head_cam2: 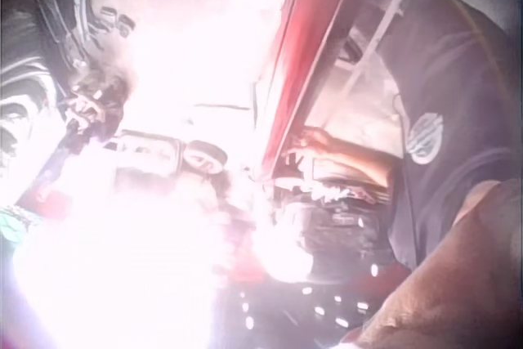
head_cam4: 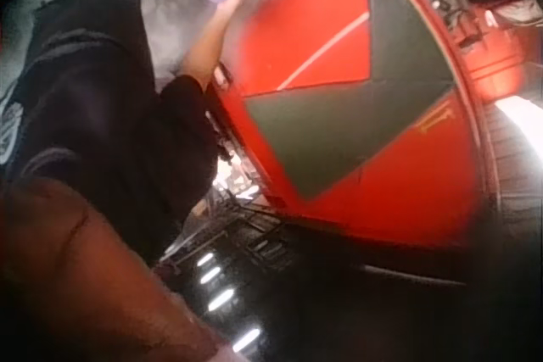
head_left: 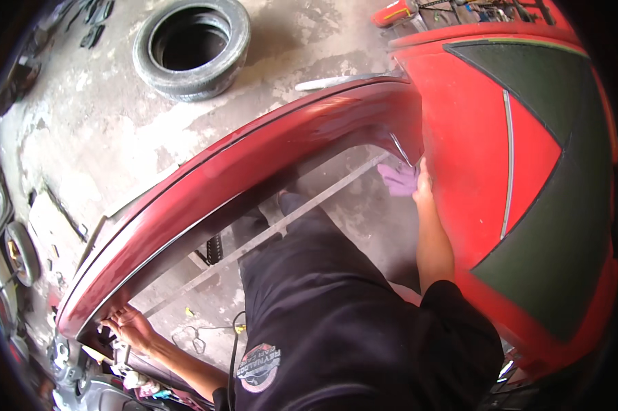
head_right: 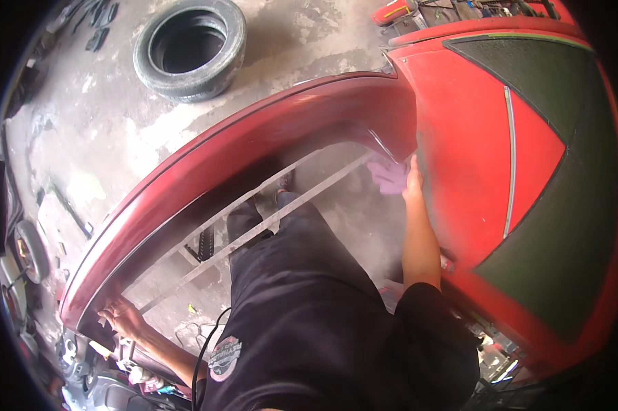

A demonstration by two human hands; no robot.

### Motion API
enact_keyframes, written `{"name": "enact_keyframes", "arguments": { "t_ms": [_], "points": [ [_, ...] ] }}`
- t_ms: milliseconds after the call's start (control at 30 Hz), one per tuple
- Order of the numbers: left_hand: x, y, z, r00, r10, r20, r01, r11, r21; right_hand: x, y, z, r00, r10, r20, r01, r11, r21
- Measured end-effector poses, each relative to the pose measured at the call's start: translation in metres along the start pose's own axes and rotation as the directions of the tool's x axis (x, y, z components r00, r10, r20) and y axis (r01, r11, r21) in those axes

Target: The person sits on the floor and wipes a red car bumper with a cloth. They rotate the bumper to clean different sections, including the edges and inner surfaces, before placing it down and handling a bucket.

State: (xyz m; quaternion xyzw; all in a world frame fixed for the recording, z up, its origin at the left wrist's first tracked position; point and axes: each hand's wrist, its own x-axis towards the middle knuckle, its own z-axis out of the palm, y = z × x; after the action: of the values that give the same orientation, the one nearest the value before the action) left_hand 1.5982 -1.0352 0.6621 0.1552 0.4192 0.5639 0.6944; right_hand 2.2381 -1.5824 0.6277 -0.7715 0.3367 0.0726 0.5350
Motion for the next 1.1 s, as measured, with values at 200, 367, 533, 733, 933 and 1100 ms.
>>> {"name": "enact_keyframes", "arguments": {
  "t_ms": [200,367,533,733,933,1100],
  "points": [
    [0.019,-0.012,-0.011,0.981,-0.028,0.194,0.017,0.998,0.053,0.092,0.061,-0.147,0.988,-0.119,-0.093,0.098,0.973,-0.208],
    [0.042,0.004,-0.034,0.952,-0.076,0.298,0.108,0.990,-0.093,0.052,-0.013,-0.117,0.950,-0.309,0.038,0.299,0.940,0.164],
    [0.020,-0.027,0.018,0.999,0.004,0.032,0.000,0.990,-0.138,0.037,-0.100,-0.063,0.573,-0.813,0.105,0.818,0.559,-0.139],
    [0.001,-0.076,0.021,0.982,0.000,0.190,0.025,0.991,-0.133,-0.025,-0.146,0.013,0.290,-0.856,0.428,0.948,0.318,-0.006],
    [-0.017,-0.082,0.084,0.998,0.069,-0.007,-0.070,0.997,-0.043,-0.063,-0.170,0.037,0.140,-0.842,0.521,0.980,0.193,0.049],
    [-0.033,-0.102,0.085,0.997,0.077,0.028,-0.078,0.996,0.031,-0.072,-0.181,0.044,0.035,-0.870,0.491,0.990,0.097,0.103]
  ]
}}
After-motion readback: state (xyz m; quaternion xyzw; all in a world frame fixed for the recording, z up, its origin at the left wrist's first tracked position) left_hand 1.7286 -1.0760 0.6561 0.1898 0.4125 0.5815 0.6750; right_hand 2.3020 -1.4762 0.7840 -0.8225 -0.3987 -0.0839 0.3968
